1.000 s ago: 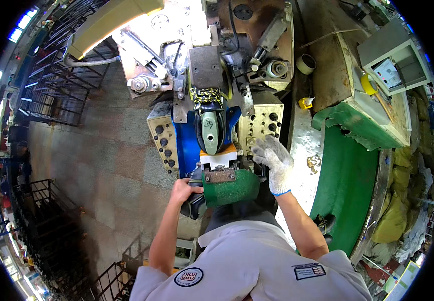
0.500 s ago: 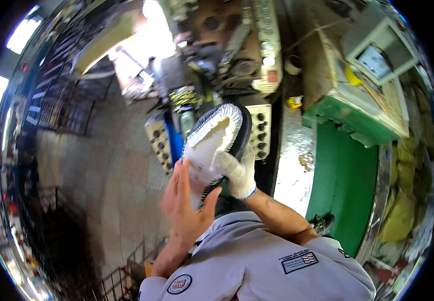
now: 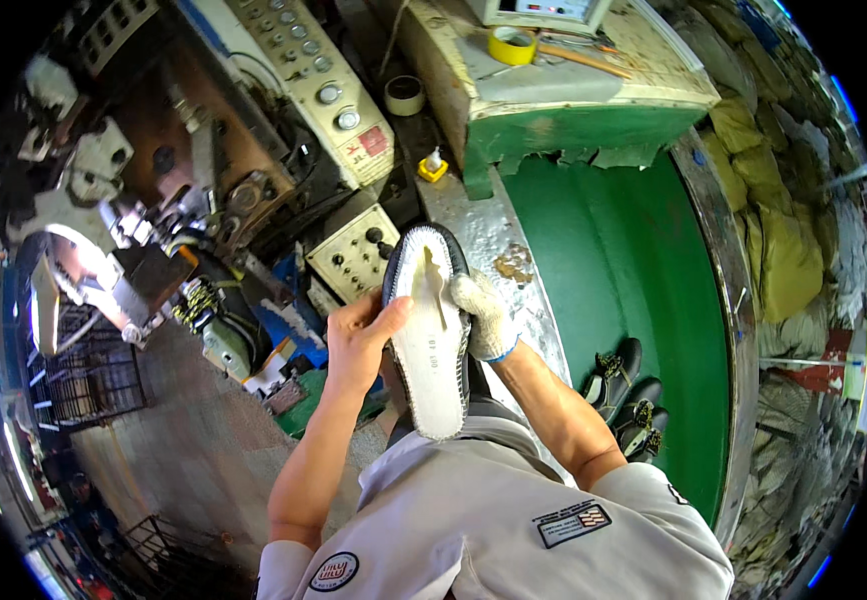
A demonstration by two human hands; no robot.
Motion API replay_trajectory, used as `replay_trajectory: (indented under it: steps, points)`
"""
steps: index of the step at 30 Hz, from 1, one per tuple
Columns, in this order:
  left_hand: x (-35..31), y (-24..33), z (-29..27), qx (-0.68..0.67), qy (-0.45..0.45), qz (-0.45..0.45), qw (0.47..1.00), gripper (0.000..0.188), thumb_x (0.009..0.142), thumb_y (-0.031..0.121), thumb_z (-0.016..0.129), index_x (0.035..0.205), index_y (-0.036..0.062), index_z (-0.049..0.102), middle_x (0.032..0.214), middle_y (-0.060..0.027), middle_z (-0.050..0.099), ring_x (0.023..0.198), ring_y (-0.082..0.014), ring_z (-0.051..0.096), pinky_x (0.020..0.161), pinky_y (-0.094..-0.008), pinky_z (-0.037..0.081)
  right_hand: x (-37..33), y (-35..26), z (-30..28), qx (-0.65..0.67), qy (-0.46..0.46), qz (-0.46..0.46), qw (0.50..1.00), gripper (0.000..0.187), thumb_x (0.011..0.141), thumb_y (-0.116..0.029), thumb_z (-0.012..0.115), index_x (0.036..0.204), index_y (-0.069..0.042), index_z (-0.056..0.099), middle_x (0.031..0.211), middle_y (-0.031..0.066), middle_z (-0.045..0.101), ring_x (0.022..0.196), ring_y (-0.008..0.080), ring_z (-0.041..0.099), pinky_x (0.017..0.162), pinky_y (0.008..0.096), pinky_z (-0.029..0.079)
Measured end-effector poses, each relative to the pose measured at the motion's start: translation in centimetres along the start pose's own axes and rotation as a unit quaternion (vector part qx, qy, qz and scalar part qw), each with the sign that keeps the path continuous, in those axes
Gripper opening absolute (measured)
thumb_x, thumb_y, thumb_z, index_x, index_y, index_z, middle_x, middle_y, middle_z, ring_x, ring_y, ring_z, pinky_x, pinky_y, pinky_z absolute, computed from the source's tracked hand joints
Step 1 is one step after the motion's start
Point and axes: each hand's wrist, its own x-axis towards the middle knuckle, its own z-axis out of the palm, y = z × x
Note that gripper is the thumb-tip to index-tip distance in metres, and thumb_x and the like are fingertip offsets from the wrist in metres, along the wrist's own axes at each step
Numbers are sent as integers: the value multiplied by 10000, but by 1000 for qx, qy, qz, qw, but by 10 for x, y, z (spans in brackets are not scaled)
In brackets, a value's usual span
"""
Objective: The person places a shoe upper onto a lasting machine, secures the material by hand, and operates the machine controls to stretch it. They then remove the shoe from the machine and place it onto a moving conveyor belt.
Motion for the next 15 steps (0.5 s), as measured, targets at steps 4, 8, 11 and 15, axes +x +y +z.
replay_trajectory:
  steps: [4,8,11,15]
  points:
    - [9,-10,0,306,141,229,913,419,887,233,798,1185,-30,665,1215,-173,679,1142,-334,635,1009,-430,502,-7,-21,-56,-66,90,-20,994,427,870,-217,709,1206,38,646,1043,93,718,901,160,682,821,302,550]
    - [-2,-64,-125,505,547,144,652,792,827,416,836,1410,-19,523,1358,-230,611,1256,-347,596,1029,-445,485,-13,-34,-128,-126,166,-51,977,351,871,-218,721,1114,32,683,964,87,732,829,161,697,786,303,561]
    - [13,-87,-140,339,553,-11,761,729,812,332,850,1383,-10,552,1264,-200,670,1168,-362,636,973,-428,496,-14,-44,-186,-188,227,27,955,376,860,-236,735,1106,47,702,923,92,731,825,158,692,775,288,554]
    - [13,-124,-218,168,514,107,835,488,736,110,884,1159,24,657,1048,-100,750,918,-213,695,881,-369,532,-12,-37,-292,-452,239,58,857,439,867,-412,725,955,17,739,849,79,721,698,167,652,693,371,530]
